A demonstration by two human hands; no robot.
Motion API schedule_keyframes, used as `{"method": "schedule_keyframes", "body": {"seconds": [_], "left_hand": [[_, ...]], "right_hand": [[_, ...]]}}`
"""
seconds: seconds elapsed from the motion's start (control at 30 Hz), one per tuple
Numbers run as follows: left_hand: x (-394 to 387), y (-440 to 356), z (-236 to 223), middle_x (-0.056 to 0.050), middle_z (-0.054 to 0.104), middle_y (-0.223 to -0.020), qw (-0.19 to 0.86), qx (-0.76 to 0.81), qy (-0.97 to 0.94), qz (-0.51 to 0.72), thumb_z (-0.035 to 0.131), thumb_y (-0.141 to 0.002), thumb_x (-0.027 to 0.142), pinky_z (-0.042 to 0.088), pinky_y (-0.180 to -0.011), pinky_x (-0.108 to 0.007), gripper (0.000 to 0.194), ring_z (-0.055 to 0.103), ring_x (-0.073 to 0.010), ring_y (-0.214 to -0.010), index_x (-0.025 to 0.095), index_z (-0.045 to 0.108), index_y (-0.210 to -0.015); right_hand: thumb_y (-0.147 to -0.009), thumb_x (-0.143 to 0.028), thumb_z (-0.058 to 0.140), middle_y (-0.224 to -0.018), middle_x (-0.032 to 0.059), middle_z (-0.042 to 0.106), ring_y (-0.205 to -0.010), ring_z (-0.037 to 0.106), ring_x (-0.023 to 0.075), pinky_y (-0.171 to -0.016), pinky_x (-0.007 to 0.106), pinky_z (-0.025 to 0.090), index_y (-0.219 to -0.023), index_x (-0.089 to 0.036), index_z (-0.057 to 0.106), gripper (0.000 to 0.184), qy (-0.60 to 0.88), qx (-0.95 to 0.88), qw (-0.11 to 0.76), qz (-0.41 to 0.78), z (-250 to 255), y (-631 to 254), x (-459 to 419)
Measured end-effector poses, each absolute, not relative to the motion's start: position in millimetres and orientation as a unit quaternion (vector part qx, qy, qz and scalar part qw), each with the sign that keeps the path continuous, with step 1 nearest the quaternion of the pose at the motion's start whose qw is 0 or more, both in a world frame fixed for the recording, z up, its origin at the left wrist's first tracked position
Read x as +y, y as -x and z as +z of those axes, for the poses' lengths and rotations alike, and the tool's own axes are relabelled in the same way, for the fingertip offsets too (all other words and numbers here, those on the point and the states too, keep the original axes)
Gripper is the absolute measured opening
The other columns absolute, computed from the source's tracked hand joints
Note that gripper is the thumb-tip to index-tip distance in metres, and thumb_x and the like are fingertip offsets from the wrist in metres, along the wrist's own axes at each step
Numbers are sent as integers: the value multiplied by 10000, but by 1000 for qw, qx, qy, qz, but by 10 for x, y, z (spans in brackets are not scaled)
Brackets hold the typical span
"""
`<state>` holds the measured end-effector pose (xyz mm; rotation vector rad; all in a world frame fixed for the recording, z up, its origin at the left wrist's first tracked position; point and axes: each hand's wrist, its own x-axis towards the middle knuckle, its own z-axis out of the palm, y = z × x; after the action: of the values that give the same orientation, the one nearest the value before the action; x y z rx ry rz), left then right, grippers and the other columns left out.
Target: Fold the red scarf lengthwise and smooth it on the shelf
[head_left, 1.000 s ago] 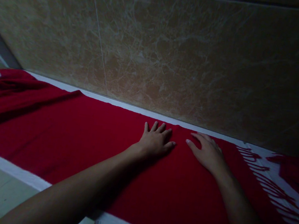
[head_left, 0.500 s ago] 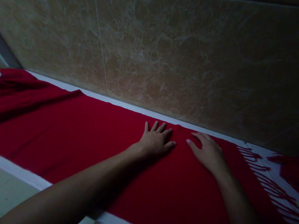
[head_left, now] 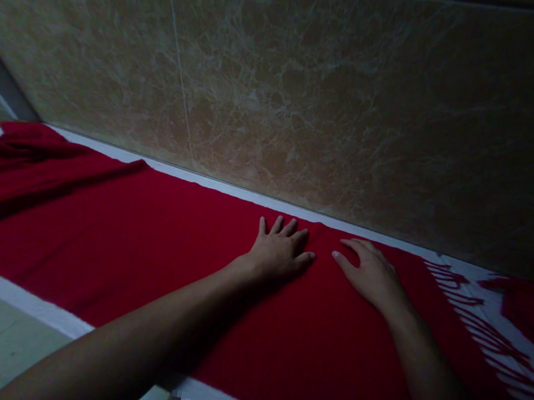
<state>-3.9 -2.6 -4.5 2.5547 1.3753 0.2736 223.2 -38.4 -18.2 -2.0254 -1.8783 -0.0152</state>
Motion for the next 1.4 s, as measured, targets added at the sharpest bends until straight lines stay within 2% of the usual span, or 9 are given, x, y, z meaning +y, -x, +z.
{"method": "schedule_keyframes", "body": {"seconds": [1.4], "left_hand": [[-9,36,-64,-114,288,-1725,113,469,-871,92,383,-1036,687,105,-1219,-783,706,171,-434,-1598,267,435,-1601]], "right_hand": [[-982,-478,572,-1460,132,630,-1316,592,357,-1115,586,470,-1310,-230,706,433,719,-673,173,-3,-199,-2252,-368]]}}
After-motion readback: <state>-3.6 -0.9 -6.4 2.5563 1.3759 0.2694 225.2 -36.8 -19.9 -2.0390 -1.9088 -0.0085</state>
